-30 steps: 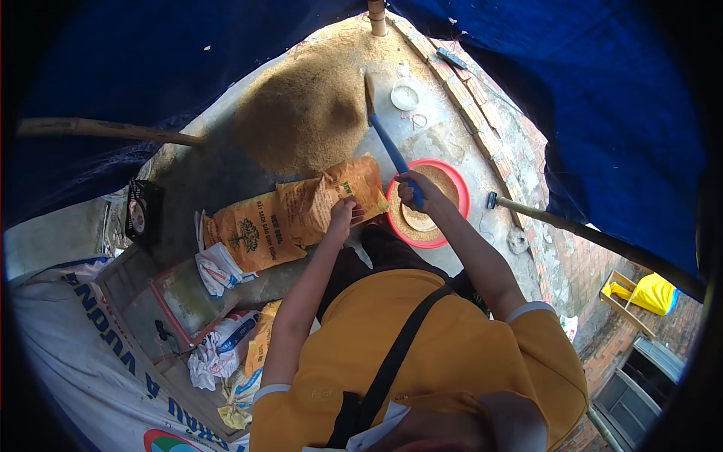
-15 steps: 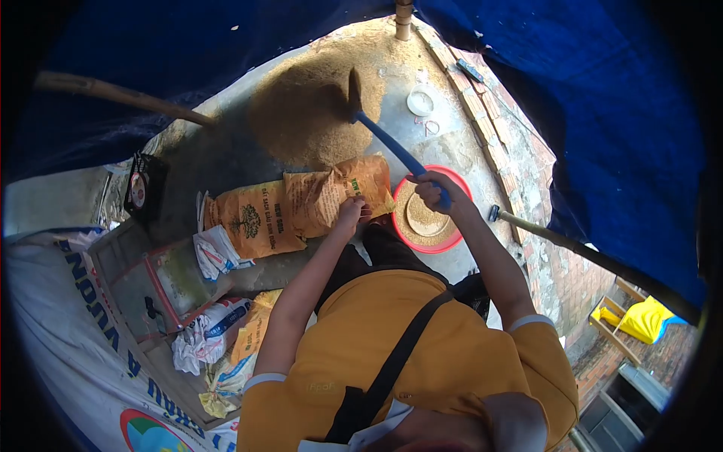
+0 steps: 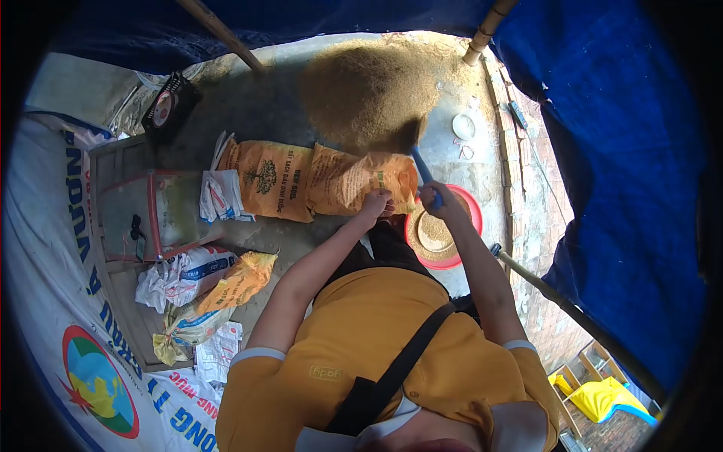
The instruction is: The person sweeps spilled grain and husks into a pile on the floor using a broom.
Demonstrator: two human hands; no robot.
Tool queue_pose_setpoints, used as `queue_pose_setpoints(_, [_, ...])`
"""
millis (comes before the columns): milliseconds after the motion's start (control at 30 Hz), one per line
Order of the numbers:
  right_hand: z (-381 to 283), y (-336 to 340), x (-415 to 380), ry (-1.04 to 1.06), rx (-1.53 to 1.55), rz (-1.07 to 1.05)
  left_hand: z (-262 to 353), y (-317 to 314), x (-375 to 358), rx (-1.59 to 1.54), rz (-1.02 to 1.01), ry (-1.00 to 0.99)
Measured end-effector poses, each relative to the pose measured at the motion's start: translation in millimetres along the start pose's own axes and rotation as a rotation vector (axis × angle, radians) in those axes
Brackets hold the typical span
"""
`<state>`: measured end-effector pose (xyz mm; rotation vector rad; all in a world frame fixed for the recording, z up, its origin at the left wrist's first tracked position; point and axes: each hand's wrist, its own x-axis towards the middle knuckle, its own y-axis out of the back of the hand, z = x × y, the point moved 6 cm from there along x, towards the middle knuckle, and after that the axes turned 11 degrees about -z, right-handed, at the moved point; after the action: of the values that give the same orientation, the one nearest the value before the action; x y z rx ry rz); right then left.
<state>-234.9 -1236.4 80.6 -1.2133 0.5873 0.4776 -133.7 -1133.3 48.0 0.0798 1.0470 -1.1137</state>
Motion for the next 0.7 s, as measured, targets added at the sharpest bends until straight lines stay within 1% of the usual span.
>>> queue_pose_setpoints(67, [11, -36, -14, -0.001, 0.112, -0.139, 1, 6, -5, -0.001, 0.004, -0.010])
queue_pose_setpoints(100, [22, -47, -22, -0.010, 0.102, -0.137, -2, 10, -6, -0.028, 0.008, -0.007])
queue_pose_setpoints(167, [45, -68, -42, 0.020, -0.126, -0.200, -3, 17, -14, -0.065, 0.022, -0.009])
queue_pose_setpoints(233, [84, -79, -57, 0.073, -0.320, -0.080, 8, 6, -31, -0.130, -0.072, 0.000])
queue_pose_setpoints(267, [104, -83, -63, 0.091, -0.451, 0.013, 14, 2, -42, -0.132, -0.072, 0.000])
queue_pose_setpoints(300, [118, -85, -64, 0.109, -0.667, 0.103, 22, -13, -54, -0.286, -0.238, 0.015])
queue_pose_setpoints(333, [135, -90, -66, 0.129, -0.778, 0.125, 31, -27, -67, -0.442, -0.401, 0.027])
queue_pose_setpoints(367, [147, -94, -65, 0.147, -0.889, 0.143, 37, -32, -79, -0.447, -0.395, 0.020])
queue_pose_setpoints(400, [153, -95, -59, 0.138, -0.894, 0.138, 47, -38, -91, -0.412, -0.408, -0.044])
queue_pose_setpoints(433, [160, -96, -53, 0.085, -0.943, 0.100, 52, -39, -97, -0.377, -0.421, -0.106])
queue_pose_setpoints(467, [166, -97, -48, 0.034, -0.990, 0.063, 49, -28, -93, -0.181, -0.386, -0.184])
queue_pose_setpoints(500, [169, -100, -42, 0.029, -0.994, 0.063, 54, -22, -100, -0.185, -0.383, -0.187])
queue_pose_setpoints(567, [174, -116, -26, -0.036, -1.060, -0.064, 73, 2, -113, -0.330, -0.210, -0.210])
queue_pose_setpoints(600, [172, -117, -20, -0.068, -1.146, -0.071, 74, 19, -104, -0.435, -0.217, -0.236])
queue_pose_setpoints(633, [169, -113, -17, -0.064, -1.148, -0.072, 87, 39, -107, -0.417, -0.131, -0.252])
queue_pose_setpoints(667, [161, -109, -16, 0.016, -1.250, -0.039, 89, 73, -97, -0.485, -0.045, -0.227])
queue_pose_setpoints(700, [153, -109, -17, 0.100, -1.350, -0.006, 96, 104, -92, -0.458, -0.053, -0.210])
